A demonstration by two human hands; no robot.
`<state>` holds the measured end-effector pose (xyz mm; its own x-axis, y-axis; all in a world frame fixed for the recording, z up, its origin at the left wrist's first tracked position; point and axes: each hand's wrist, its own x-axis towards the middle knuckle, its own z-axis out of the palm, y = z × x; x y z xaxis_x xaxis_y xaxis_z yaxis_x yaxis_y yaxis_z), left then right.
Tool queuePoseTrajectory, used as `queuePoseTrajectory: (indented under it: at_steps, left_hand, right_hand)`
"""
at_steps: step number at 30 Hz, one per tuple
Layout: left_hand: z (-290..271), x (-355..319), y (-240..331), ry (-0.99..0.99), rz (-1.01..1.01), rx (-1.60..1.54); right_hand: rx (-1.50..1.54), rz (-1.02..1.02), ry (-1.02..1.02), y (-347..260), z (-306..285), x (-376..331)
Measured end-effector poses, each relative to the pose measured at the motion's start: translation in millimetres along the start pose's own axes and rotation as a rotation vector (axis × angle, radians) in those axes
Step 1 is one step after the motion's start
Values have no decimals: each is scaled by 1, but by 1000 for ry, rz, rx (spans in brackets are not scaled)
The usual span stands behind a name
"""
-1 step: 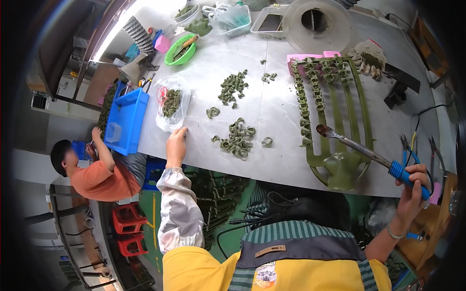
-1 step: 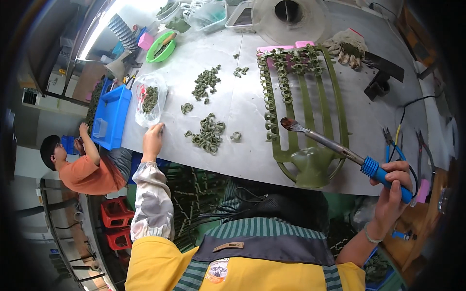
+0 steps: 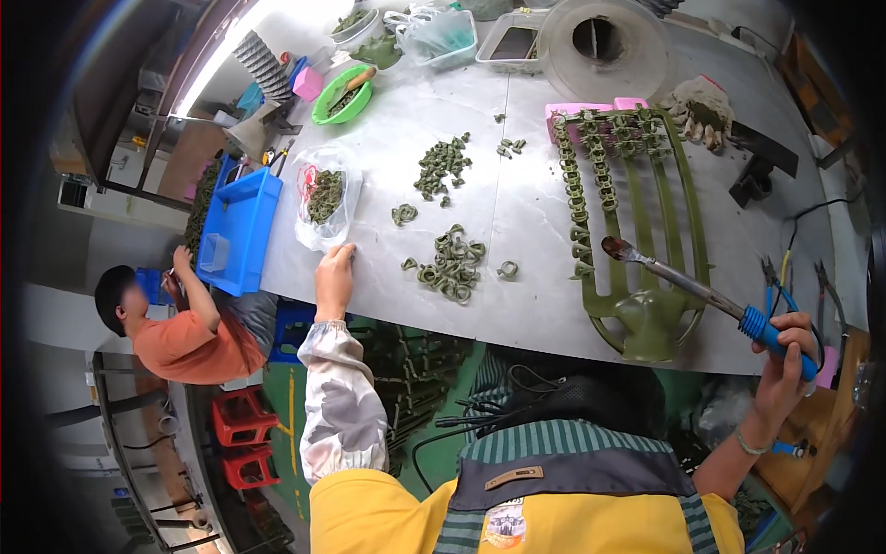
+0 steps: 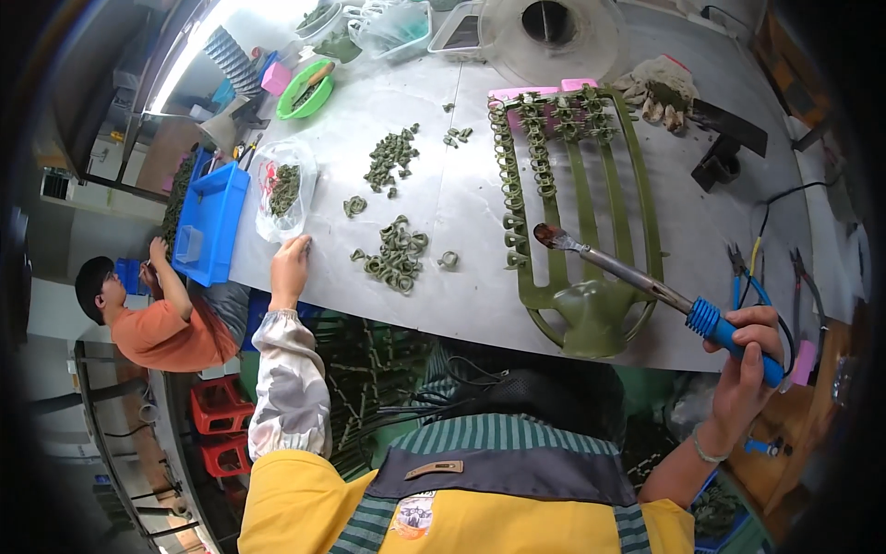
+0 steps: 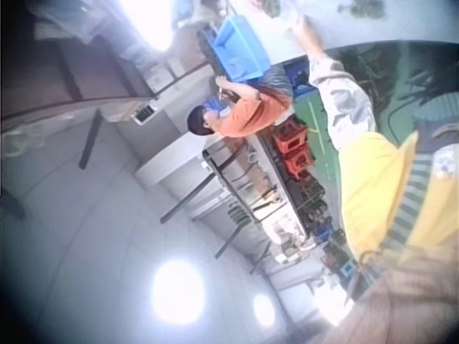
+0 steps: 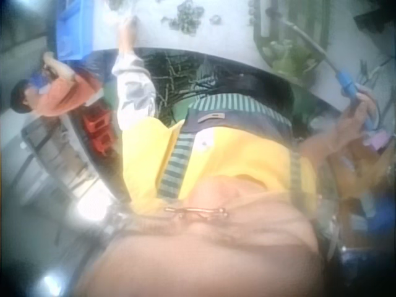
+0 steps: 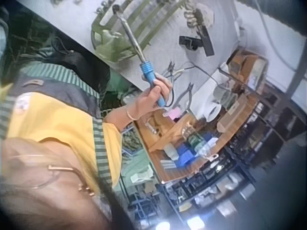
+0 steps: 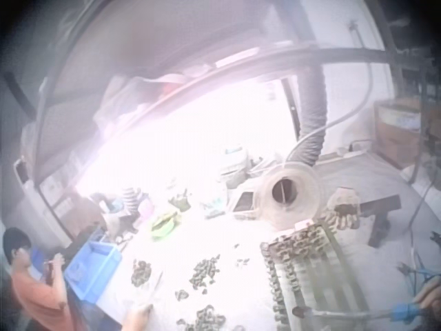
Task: The person picks up small green plastic pieces from the table and places them into slots on a larger green plastic frame. They then use a soldering iron to melt the plastic and secure the pieces into the frame before picking up more pieces from the table.
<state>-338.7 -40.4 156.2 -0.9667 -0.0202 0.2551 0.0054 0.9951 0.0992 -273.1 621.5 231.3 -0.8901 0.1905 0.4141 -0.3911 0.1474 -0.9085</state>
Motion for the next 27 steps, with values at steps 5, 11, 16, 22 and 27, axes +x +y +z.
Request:
queuePoseTrajectory:
  at_steps: [5,11,16,22,27]
  left_hand:
    - [5,-2,-10,44,-88,15]
    - [-34,61,135,173,-71,-483]
    - [-48,100,293,-87,249,-930]
    - [-22,134,363,115,514,-660]
    - [-7,146,376,147,542,-491]
  right_hand:
    - [49,5,-9,-3,0,2]
    - [39,-48,33,-12,7,8]
    - [-28,-100,47,-3,8,18]
    - [47,-82,59,9,22,33]
    - [121,-92,59,21,29,40]
